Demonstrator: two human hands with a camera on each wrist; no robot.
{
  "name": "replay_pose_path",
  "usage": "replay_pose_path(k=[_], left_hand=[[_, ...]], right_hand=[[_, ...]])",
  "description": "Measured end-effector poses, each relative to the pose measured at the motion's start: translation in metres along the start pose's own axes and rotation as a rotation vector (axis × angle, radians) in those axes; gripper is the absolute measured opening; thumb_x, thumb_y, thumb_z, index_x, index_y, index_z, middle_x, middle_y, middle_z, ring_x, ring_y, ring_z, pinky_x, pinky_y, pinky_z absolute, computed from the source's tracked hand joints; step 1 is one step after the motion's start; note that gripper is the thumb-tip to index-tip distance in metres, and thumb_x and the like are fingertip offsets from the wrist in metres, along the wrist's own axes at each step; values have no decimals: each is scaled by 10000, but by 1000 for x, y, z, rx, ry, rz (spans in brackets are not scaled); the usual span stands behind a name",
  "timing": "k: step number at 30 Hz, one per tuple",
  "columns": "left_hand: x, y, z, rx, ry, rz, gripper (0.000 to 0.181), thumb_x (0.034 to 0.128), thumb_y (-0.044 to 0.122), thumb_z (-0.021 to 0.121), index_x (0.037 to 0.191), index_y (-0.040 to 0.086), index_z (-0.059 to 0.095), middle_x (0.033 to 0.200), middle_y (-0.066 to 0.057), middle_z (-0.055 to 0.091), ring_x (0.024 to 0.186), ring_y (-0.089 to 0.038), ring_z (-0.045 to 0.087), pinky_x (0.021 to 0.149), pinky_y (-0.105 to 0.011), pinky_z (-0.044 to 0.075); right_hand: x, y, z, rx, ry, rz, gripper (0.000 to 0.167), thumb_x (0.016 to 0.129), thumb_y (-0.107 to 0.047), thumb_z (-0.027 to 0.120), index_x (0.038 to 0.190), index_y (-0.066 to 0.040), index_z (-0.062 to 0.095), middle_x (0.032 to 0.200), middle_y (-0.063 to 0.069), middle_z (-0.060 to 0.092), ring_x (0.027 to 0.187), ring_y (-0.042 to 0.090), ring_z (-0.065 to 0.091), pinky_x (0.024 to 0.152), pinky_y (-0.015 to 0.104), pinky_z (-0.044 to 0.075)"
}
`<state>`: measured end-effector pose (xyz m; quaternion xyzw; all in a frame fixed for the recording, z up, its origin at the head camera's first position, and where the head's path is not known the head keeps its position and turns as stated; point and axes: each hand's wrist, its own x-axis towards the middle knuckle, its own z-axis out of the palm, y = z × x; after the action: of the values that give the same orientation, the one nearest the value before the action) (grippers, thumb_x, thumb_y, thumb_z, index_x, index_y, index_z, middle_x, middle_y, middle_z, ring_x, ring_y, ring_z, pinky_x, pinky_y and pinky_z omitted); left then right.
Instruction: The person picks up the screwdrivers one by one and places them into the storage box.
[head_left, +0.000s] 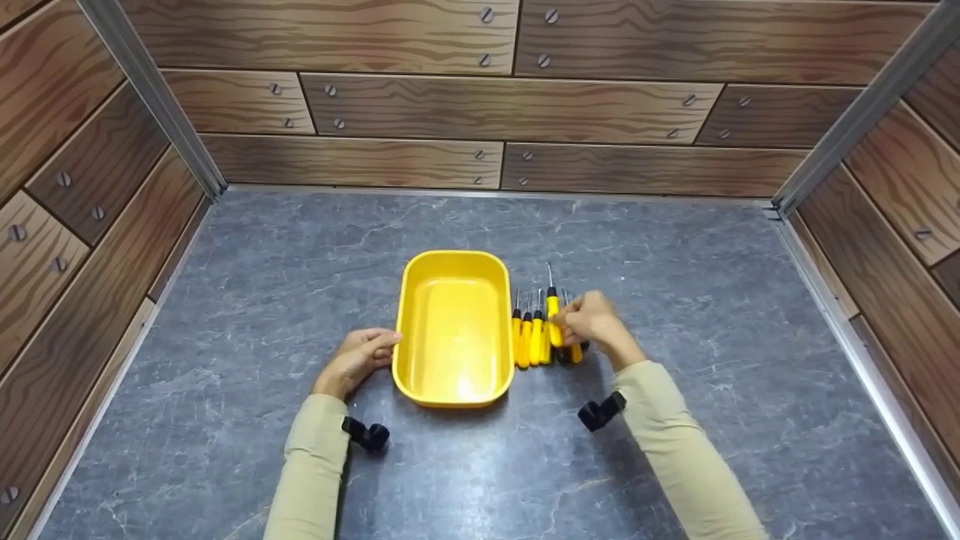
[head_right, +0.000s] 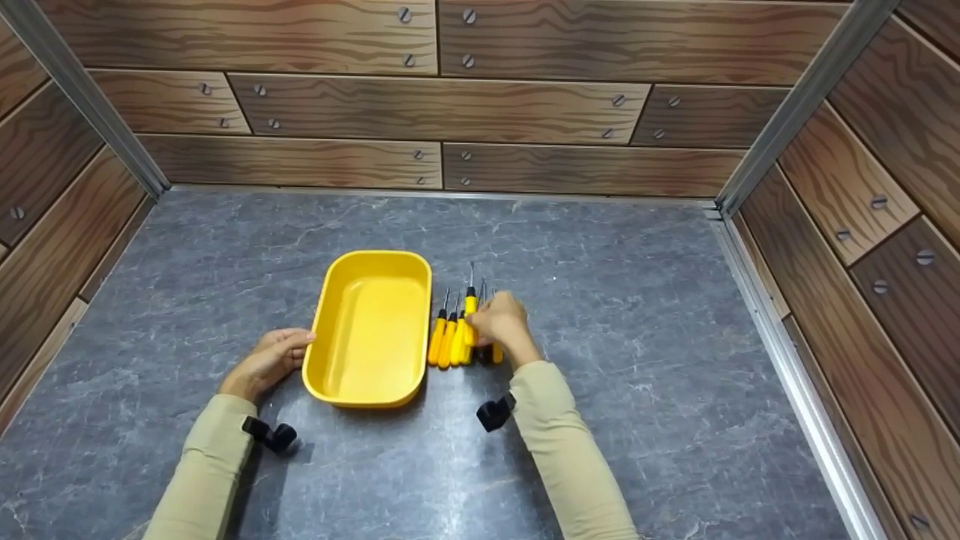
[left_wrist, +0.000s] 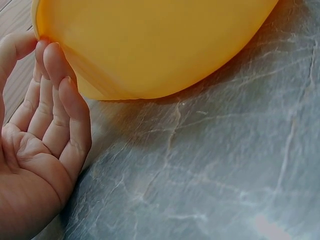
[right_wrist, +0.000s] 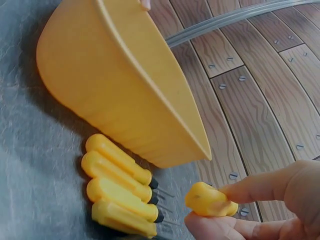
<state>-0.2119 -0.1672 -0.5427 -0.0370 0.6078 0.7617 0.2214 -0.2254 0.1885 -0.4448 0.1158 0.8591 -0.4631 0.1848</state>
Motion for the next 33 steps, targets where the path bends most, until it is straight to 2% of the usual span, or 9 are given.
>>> replay_pose_path(k=[5, 9, 18, 24, 33], left_hand=[[1, -1, 0, -8, 3, -3, 154, 917, 86, 564, 821, 127, 678, 720, 59, 699, 681, -47, 662, 716, -204, 578], [1, -1, 1, -10, 1, -7, 143, 915, 95, 569, 828, 122, 679, 716, 57, 699, 679, -48, 662, 710, -204, 578], [1, -2, 0, 8, 13, 1, 99, 907, 105, 580, 908, 59, 667, 740, 40, 702, 705, -68, 670, 725, -222, 583], [1, -1, -1, 3, 8, 1, 93, 913, 104, 574, 901, 70, 660, 736, 43, 703, 701, -68, 676, 719, -222, 584], [0, -1, -1, 8, 5, -9, 86, 909, 116, 587, 889, 82, 664, 739, 49, 703, 709, -63, 674, 726, -220, 584]], right_hand=[[-1, -4, 5, 11, -13, -3, 214, 852, 14, 617, 1035, 120, 650, 923, 207, 723, 506, 55, 598, 580, 223, 593], [-2, -7, 8, 33, -20, -5, 219, 844, 20, 620, 1029, 132, 649, 839, 169, 715, 484, 55, 600, 576, 230, 595], [-4, -11, 12, 29, -30, -6, 207, 861, -8, 631, 1026, 116, 658, 714, 46, 653, 506, 69, 601, 650, 289, 614], [-5, -14, 13, 44, -34, -20, 230, 856, -14, 636, 1033, 130, 654, 627, 10, 623, 477, 59, 602, 632, 287, 613], [-8, -22, 17, 33, -27, -23, 237, 861, -28, 613, 1042, 117, 662, 678, 27, 629, 499, 64, 589, 592, 245, 602]])
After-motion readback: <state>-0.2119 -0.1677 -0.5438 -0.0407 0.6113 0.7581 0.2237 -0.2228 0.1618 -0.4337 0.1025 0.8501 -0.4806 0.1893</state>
